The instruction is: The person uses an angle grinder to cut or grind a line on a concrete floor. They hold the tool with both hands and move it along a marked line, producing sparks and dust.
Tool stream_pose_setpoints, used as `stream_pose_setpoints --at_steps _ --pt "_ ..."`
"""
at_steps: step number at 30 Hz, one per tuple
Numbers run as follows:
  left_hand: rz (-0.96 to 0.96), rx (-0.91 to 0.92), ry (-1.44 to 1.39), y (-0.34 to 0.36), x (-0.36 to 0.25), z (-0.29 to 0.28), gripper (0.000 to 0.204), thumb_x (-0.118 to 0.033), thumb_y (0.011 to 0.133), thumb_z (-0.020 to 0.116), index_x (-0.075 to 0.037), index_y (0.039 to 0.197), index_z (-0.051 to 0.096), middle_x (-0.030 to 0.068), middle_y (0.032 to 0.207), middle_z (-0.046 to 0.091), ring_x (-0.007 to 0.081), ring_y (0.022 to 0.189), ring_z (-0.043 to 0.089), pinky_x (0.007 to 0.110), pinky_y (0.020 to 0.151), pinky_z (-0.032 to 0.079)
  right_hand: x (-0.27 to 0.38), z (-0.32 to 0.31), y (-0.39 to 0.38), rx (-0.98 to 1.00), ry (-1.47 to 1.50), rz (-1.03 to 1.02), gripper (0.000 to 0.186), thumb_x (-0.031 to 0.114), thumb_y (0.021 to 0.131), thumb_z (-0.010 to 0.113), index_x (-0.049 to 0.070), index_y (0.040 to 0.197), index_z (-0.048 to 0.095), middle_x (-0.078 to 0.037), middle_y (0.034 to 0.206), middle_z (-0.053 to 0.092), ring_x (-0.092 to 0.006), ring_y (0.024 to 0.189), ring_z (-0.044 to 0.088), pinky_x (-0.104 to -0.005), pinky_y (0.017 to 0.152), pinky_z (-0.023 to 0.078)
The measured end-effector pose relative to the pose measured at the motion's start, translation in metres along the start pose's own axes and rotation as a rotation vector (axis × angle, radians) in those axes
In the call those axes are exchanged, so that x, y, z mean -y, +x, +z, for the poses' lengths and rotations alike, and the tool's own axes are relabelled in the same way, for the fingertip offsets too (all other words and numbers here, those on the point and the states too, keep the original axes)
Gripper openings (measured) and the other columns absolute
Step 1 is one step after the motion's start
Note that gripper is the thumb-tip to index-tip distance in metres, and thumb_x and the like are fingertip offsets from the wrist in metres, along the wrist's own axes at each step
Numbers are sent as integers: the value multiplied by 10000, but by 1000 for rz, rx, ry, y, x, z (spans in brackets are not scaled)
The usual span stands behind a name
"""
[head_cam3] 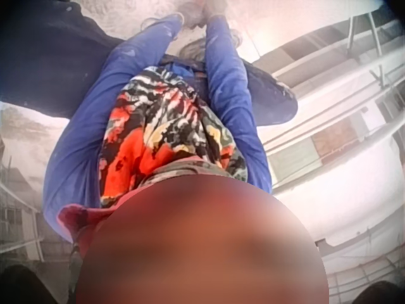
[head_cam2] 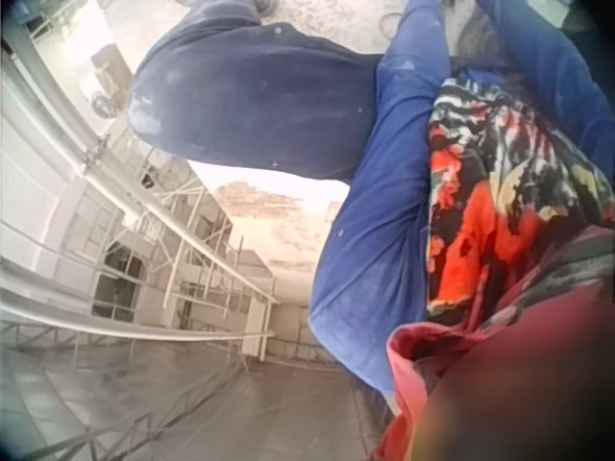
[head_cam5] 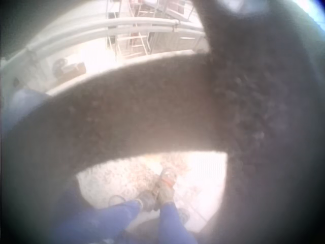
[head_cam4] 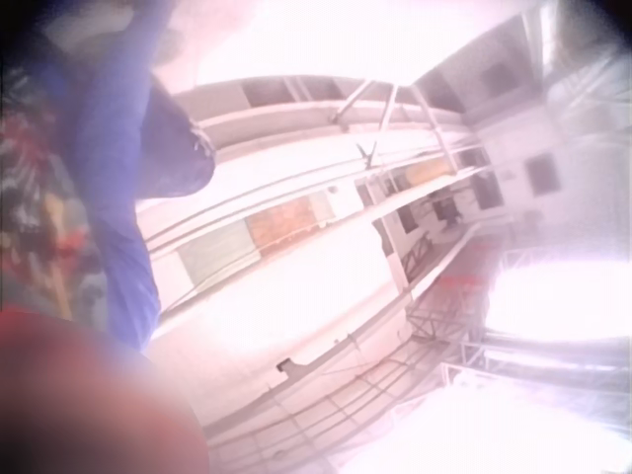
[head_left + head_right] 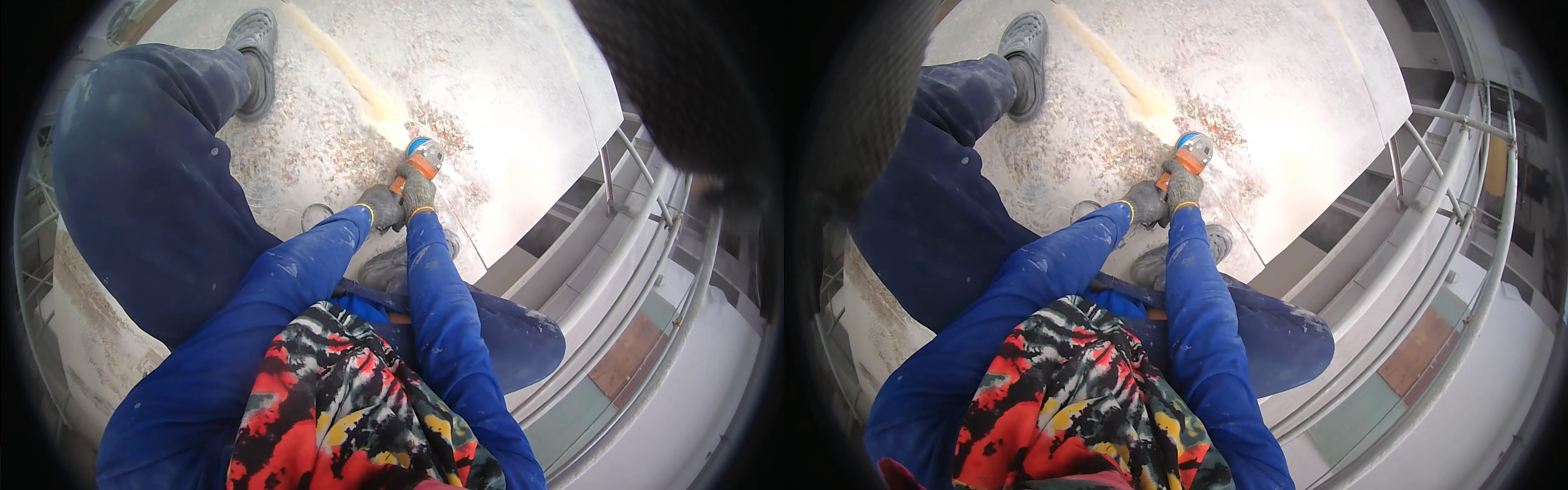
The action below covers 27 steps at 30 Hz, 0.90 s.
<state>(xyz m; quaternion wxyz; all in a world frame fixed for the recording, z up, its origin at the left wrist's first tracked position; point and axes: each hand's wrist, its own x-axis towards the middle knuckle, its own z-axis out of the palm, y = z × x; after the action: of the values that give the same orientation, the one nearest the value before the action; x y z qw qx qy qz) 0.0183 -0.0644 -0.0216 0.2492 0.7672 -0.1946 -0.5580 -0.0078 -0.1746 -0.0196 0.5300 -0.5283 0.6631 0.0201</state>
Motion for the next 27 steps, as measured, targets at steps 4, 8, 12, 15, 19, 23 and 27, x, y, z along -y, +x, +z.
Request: stream_pose_setpoints --at_steps 4,8,12,15,19,23,27 --pt "-79 55 -195 -13 9 3 272 -206 625 848 -7 780 745 169 764 746 264 744 754 387 756 601 -12 4 -7 2 -15 -40 462 206 708 869 -63 1042 699 -149 913 712 -256 752 679 -422 707 547" --pt "-57 12 -152 -17 23 0 256 -213 620 860 -31 753 740 150 733 740 262 709 748 372 719 599 -19 18 -10 109 -12 -83 478 218 708 872 -56 1060 701 -147 925 716 -269 784 685 -417 724 548" --pt "-47 5 -83 -11 31 -4 194 -201 633 874 -83 702 737 98 678 731 231 652 727 346 693 583 -15 34 -9 104 -130 -88 517 236 702 876 -44 1098 695 -144 950 725 -272 803 690 -416 748 550" --pt "-11 23 -20 -8 34 -2 202 -221 641 875 -91 726 747 105 696 737 236 664 732 348 715 587 -18 32 -9 152 -67 -117 554 239 707 874 -63 1129 681 -152 970 726 -271 817 692 -422 756 551" --pt "-68 56 -91 -6 29 9 254 -255 630 883 -90 782 763 133 778 757 256 744 750 353 766 591 -24 18 -8 74 -22 -73 552 221 707 874 -75 1125 670 -153 972 721 -273 812 692 -423 743 552" --pt "-4 85 -9 -3 19 17 307 -264 614 873 -66 828 775 170 861 760 293 866 752 366 831 591 -23 -1 -9 -6 -2 0 511 205 711 874 -64 1097 674 -144 947 715 -266 783 687 -419 723 550" --pt "6 30 25 -3 19 14 294 -255 604 880 -79 813 771 155 863 763 284 850 749 370 821 588 -19 4 -12 61 40 -56 481 203 720 871 -55 1081 685 -141 927 715 -264 779 684 -415 716 547"
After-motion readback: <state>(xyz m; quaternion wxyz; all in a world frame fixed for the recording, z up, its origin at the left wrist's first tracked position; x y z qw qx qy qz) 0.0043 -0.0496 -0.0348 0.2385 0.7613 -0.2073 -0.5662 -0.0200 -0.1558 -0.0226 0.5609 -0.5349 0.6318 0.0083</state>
